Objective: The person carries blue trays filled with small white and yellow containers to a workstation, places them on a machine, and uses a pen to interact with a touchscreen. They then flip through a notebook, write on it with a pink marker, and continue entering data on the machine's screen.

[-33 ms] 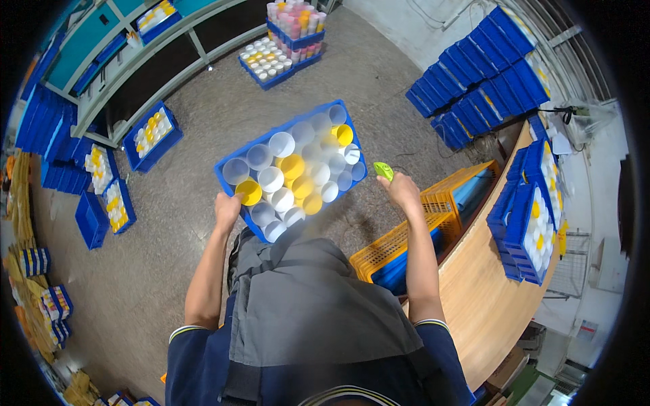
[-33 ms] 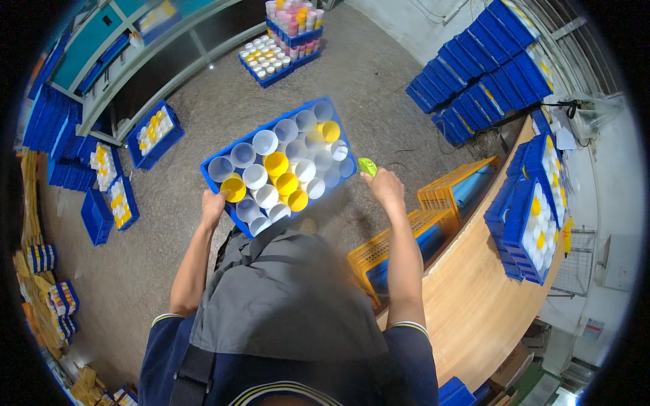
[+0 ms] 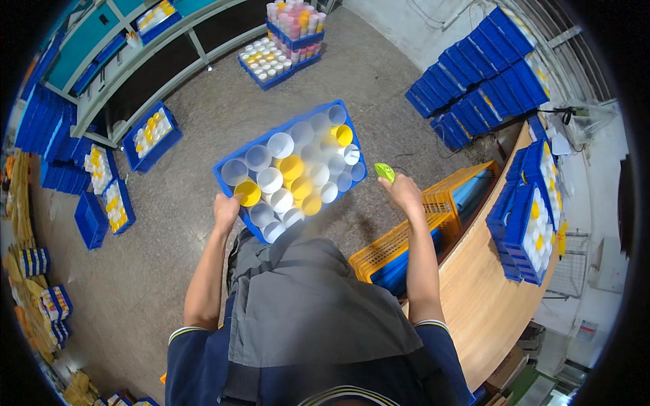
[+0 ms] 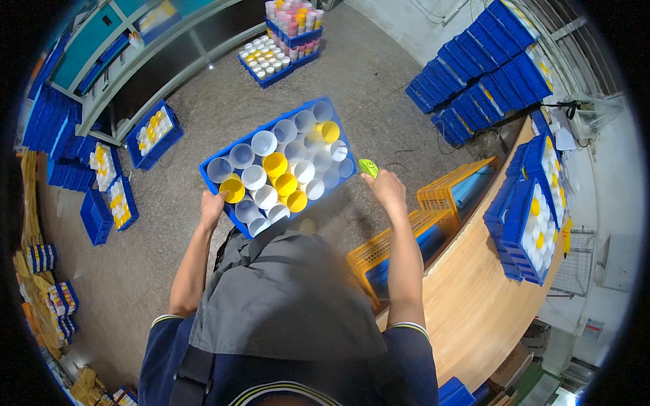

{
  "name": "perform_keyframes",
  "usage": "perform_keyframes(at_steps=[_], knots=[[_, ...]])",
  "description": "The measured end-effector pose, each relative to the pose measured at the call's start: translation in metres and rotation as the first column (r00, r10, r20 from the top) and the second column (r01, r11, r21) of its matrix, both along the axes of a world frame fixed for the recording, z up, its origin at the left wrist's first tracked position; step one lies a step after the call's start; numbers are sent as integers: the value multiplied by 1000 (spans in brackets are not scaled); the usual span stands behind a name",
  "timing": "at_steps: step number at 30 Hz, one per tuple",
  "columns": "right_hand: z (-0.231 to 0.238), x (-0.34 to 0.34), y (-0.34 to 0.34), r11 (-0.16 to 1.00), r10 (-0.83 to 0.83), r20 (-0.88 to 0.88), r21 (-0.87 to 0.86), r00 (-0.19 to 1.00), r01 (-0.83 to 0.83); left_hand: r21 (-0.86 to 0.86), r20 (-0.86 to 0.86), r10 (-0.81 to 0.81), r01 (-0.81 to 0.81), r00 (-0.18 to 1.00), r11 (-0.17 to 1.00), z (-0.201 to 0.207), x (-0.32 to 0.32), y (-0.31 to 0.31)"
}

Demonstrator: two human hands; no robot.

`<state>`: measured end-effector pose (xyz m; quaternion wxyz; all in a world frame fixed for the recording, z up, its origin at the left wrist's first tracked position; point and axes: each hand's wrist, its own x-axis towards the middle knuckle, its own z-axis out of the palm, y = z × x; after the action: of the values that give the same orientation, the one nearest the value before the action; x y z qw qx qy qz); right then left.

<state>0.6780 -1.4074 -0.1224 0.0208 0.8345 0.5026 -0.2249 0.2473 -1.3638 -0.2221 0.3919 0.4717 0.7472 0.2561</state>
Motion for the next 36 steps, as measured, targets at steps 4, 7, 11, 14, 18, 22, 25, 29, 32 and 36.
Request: perform_keyframes(at_steps=[4,7,11,14,18,22,25,29,32,36], knots=[[-3,23,-13,992,12,-38,-124,999,-16,-10,36,14,-13,999,1000,-14,-11,1],[-8,27,-17,987,0,-74,-163,997,-12,-4,87,39,-39,995,999,-20,-14,3],[-5,16,-20,976,63,-187,-192,980,-99,-1,188,77,-78,979,997,-20,-15,2],[5,-3,-25,959,150,-249,-197,957,-201,-19,203,100,-99,974,995,-25,-18,5],[17,-34,-26,921,247,-298,-222,922,-319,-105,204,193,-175,960,979,-46,-22,17],[27,-65,-29,882,308,-376,-232,874,-410,-162,77,248,-233,966,959,-59,-20,33],[37,-80,-33,856,389,-372,-191,842,-480,-192,-27,246,-246,969,950,-55,-8,38],[59,-90,-36,898,388,-379,-50,840,-438,-255,-174,209,-249,962,934,-39,9,41],[75,-91,-38,913,389,-318,8,865,-408,-195,-218,170,-214,961,957,-33,15,37],[82,-81,-43,910,412,-216,43,885,-413,-122,-272,105,-143,956,982,-33,15,31]])
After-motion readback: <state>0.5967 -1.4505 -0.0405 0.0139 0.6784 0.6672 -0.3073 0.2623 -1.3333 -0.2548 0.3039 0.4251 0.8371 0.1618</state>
